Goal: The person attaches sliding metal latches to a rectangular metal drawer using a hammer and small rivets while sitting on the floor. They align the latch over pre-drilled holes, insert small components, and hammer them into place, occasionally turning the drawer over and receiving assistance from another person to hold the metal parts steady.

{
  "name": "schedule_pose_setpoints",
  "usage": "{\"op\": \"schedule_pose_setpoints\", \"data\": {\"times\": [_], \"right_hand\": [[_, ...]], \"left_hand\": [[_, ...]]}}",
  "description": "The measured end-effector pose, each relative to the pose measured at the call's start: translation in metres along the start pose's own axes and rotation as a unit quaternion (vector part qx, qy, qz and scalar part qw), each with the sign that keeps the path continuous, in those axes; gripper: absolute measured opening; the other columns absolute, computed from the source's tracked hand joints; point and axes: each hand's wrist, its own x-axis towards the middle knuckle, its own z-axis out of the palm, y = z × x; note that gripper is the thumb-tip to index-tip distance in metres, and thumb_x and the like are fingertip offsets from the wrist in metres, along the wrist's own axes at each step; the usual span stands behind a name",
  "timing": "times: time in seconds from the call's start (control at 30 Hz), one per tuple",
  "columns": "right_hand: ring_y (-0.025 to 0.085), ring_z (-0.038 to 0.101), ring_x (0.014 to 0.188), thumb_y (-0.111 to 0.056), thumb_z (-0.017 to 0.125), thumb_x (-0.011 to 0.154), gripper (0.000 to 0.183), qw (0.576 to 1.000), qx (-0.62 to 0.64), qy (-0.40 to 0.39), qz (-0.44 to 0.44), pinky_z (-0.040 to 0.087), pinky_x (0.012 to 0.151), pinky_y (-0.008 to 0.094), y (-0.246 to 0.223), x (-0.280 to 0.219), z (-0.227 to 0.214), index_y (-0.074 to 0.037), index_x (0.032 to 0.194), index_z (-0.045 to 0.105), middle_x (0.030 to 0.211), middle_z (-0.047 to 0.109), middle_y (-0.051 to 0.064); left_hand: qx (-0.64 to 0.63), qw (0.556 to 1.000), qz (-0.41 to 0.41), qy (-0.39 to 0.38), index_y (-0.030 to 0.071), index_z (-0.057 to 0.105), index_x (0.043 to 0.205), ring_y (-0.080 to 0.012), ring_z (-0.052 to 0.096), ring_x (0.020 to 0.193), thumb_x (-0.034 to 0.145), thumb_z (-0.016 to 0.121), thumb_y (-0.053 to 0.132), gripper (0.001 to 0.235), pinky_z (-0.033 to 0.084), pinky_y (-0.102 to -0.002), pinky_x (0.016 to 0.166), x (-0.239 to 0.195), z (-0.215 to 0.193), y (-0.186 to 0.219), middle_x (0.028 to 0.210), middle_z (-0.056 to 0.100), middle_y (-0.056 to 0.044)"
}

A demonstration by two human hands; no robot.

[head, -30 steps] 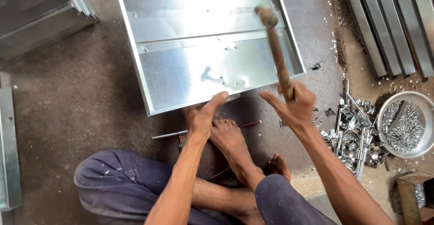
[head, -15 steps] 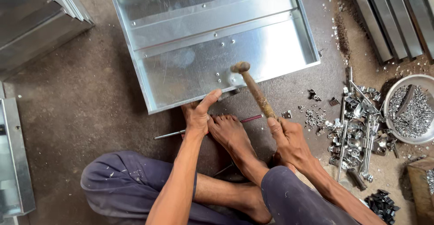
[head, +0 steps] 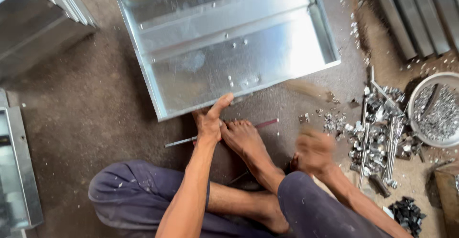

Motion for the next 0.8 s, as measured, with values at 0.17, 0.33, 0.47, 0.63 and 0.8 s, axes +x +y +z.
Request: {"op": "schedule_pose_setpoints", "data": {"times": [0.17, 0.33, 0.47, 0.63, 0.8], "right_hand": [[0.015, 0.05, 0.06, -0.038, 0.052, 0.1, 0.031, 0.99, -0.046, 0.077, -0.106, 0.04, 0.054, 0.035, -0.007, 0.01, -0.027, -0.013, 0.083, 0.061, 0.069, 0.054, 0.005], [0.03, 0.063, 0.075, -0.032, 0.038, 0.12, 0.04, 0.919, -0.168, -0.027, -0.356, 0.05, 0.06, 0.041, -0.013, 0.007, -0.021, -0.004, 0.1, 0.058, 0.096, 0.067, 0.028], [0.028, 0.054, 0.048, -0.033, 0.052, 0.101, 0.035, 0.977, -0.212, -0.002, 0.033, 0.043, 0.047, 0.045, 0.006, -0.012, -0.003, -0.005, 0.085, 0.064, 0.055, 0.055, 0.014], [0.027, 0.059, 0.05, -0.046, 0.063, 0.093, 0.043, 0.909, -0.414, 0.051, 0.011, 0.047, 0.051, 0.044, 0.073, -0.079, -0.088, -0.006, 0.08, 0.062, 0.061, 0.062, 0.013], [0.02, 0.065, 0.056, -0.045, 0.066, 0.087, 0.039, 0.891, -0.453, 0.012, 0.015, 0.055, 0.051, 0.036, 0.096, -0.103, -0.128, -0.007, 0.094, 0.07, 0.075, 0.069, 0.008]], "left_hand": [[0.012, 0.999, -0.033, 0.027, -0.002, 0.065, 0.117, -0.0214, 0.063, 0.088, 0.07, 0.092, 0.014, 0.057, 0.049, -0.038, 0.075, 0.01, 0.003, -0.002, 0.102, 0.067, -0.008], [-0.013, 0.999, 0.015, 0.035, 0.011, 0.061, 0.117, -0.0172, 0.065, 0.096, 0.06, 0.092, 0.014, 0.065, 0.056, -0.032, 0.084, 0.003, 0.008, -0.006, 0.106, 0.067, -0.003], [0.037, 0.994, 0.058, 0.086, 0.007, 0.065, 0.116, -0.0142, 0.063, 0.098, 0.066, 0.092, 0.015, 0.057, 0.052, -0.029, 0.086, -0.003, 0.022, 0.021, 0.111, 0.068, -0.004], [0.167, 0.975, -0.037, 0.139, -0.002, 0.074, 0.11, -0.014, 0.063, 0.084, 0.086, 0.081, 0.029, 0.039, 0.051, -0.029, 0.077, -0.049, 0.058, 0.026, 0.1, 0.074, -0.009], [0.398, 0.874, 0.094, -0.262, 0.009, 0.078, 0.112, -0.0233, 0.069, 0.084, 0.088, 0.072, 0.015, 0.026, 0.055, -0.036, 0.075, -0.059, 0.113, -0.047, 0.096, 0.075, -0.012]]}}
